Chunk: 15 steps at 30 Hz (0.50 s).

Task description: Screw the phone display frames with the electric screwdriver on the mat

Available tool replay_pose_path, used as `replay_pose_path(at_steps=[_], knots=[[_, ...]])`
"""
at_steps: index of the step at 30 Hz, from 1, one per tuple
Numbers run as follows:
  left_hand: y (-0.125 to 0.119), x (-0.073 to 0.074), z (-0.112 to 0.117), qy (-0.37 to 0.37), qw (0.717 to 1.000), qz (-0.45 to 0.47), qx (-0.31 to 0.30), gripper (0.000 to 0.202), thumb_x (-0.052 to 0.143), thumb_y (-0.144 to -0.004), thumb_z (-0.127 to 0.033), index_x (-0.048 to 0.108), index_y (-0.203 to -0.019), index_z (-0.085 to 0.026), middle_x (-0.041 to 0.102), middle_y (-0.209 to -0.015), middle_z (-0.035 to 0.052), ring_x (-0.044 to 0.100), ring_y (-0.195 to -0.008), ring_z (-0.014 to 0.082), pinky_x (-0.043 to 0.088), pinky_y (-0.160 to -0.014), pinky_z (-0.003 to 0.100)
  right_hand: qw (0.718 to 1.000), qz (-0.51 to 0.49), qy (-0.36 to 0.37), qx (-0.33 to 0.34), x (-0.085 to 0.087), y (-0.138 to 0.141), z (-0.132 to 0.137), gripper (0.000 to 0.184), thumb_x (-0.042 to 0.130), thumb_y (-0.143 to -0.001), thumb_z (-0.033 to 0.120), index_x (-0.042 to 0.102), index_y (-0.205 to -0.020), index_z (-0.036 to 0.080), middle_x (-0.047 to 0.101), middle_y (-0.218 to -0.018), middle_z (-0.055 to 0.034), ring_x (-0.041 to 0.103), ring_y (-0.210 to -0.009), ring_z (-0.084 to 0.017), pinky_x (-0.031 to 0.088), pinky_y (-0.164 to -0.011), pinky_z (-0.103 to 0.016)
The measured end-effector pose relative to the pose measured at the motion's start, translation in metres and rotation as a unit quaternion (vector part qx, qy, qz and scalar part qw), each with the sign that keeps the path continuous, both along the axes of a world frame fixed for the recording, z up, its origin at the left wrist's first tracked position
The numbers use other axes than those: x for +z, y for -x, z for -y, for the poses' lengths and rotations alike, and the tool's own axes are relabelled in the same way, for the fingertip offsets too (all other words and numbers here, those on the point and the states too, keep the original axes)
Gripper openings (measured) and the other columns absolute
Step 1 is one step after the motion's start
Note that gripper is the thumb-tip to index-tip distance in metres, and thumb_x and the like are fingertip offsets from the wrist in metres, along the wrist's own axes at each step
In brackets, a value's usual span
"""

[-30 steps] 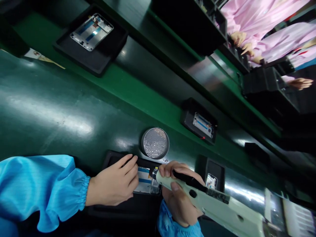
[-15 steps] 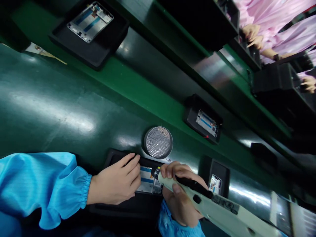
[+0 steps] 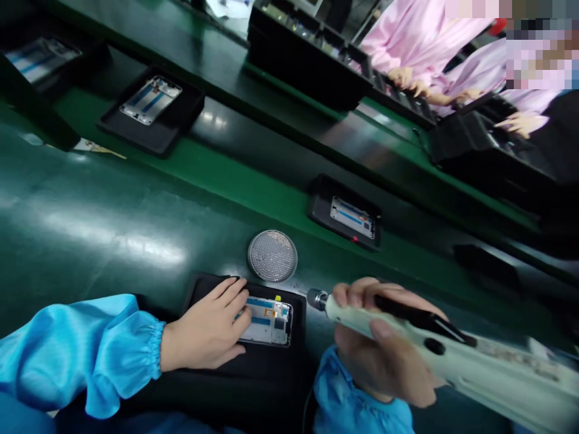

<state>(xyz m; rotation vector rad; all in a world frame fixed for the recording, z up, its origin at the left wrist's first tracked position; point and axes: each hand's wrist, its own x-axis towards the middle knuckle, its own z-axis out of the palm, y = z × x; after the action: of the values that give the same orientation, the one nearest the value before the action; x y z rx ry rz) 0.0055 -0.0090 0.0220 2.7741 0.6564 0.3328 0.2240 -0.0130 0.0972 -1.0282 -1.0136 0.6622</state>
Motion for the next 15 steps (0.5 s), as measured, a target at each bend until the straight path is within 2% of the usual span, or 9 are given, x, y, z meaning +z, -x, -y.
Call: replay_pose_path(at_steps=[3,6,9,12,14,15], knots=[[-0.006,-0.001,0.001,0.014,1.0,0.003,0.013,0.05,0.072,-0.082,-0.041,0.057,-0.114,-0.006,0.06,-0.125,0.0233,0.047,-0.132,0.0432,0.041,-0.11,0.058,0.999,-0.008,-0.026,-0.045,0.011,-0.017,-0.001,0.025,0.063,-0.067,0.013,0.071,-0.089,0.021,0.054,-0.067,0.0003,0.053,-0.064,-0.016,0.042,-0.054,-0.032],[-0.009,0.003,0.002,0.004,1.0,0.009,0.012,0.049,0.078,-0.077,-0.032,0.056,-0.113,-0.007,0.061,-0.119,0.0218,0.052,-0.127,0.0403,0.046,-0.105,0.058,0.996,-0.026,-0.036,-0.073,0.014,-0.029,0.001,0.022,0.063,-0.064,0.014,0.069,-0.084,0.021,0.055,-0.064,0.0009,0.054,-0.061,-0.017,0.043,-0.054,-0.033],[-0.008,0.016,0.008,-0.103,0.995,0.007,-0.003,0.037,0.067,-0.084,-0.018,0.055,-0.116,-0.005,0.062,-0.112,0.0208,0.062,-0.107,0.0329,0.055,-0.091,0.05,0.993,-0.047,-0.072,-0.085,0.019,-0.037,0.006,0.02,0.065,-0.063,0.015,0.068,-0.082,0.021,0.057,-0.064,0.0009,0.055,-0.059,-0.016,0.044,-0.054,-0.033],[-0.007,0.034,0.019,-0.191,0.981,0.008,-0.026,0.031,0.048,-0.092,-0.007,0.055,-0.122,-0.005,0.064,-0.101,0.0159,0.065,-0.087,0.0231,0.055,-0.074,0.038,0.988,-0.067,-0.115,-0.078,0.026,-0.045,0.013,0.021,0.071,-0.065,0.015,0.069,-0.085,0.021,0.062,-0.069,0.0001,0.058,-0.06,-0.016,0.046,-0.053,-0.032],[-0.008,0.034,0.028,-0.195,0.98,0.021,-0.04,0.029,0.043,-0.095,-0.01,0.056,-0.12,-0.007,0.064,-0.091,0.0111,0.063,-0.076,0.0183,0.053,-0.066,0.033,0.989,-0.083,-0.104,-0.07,0.028,-0.052,0.019,0.022,0.077,-0.066,0.019,0.069,-0.086,0.022,0.064,-0.072,-0.0005,0.06,-0.06,-0.015,0.048,-0.053,-0.031],[-0.009,0.029,0.03,-0.197,0.978,0.026,-0.056,0.028,0.043,-0.097,-0.013,0.057,-0.12,-0.008,0.064,-0.087,0.009,0.062,-0.071,0.0165,0.051,-0.062,0.031,0.99,-0.095,-0.079,-0.068,0.027,-0.055,0.021,0.022,0.079,-0.066,0.022,0.069,-0.086,0.022,0.064,-0.073,-0.0008,0.061,-0.061,-0.015,0.051,-0.054,-0.032]])
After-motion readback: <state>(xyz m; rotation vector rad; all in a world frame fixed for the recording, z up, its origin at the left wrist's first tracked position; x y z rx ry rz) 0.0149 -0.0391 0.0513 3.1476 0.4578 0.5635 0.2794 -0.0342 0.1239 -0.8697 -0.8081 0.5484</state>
